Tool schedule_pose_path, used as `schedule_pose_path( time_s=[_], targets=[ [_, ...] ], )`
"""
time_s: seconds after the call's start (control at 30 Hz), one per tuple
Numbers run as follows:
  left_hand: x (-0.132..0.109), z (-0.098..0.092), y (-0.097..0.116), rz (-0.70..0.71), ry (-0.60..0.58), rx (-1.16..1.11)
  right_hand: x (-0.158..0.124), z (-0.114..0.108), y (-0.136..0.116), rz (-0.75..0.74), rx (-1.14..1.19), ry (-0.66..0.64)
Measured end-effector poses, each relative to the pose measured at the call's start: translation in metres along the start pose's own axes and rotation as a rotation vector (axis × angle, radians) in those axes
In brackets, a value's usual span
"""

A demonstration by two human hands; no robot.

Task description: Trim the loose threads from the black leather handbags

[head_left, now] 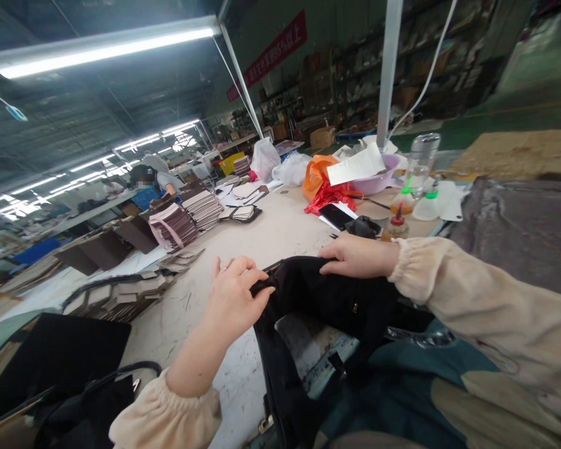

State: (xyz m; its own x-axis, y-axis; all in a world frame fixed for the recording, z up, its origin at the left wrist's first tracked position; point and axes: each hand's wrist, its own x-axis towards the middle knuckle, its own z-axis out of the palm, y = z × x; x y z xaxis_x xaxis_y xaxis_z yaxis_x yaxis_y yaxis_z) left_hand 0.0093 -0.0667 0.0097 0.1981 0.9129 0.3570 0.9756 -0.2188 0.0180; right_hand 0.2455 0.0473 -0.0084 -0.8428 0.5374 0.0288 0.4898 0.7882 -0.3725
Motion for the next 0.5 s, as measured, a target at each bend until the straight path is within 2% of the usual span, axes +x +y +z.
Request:
schedule_pose_path(
  time_s=[0.23,0.5],
  targets=[
    [0.015,-0.003,0.016,0.038,0.011,0.109,-0.003,0.002,0.001,0.028,0.099,-0.017],
    [0.027,0.013,0.023,0.059,0.014,0.197,-0.006,0.006,-0.007,0.014,0.001,0.030]
  ],
)
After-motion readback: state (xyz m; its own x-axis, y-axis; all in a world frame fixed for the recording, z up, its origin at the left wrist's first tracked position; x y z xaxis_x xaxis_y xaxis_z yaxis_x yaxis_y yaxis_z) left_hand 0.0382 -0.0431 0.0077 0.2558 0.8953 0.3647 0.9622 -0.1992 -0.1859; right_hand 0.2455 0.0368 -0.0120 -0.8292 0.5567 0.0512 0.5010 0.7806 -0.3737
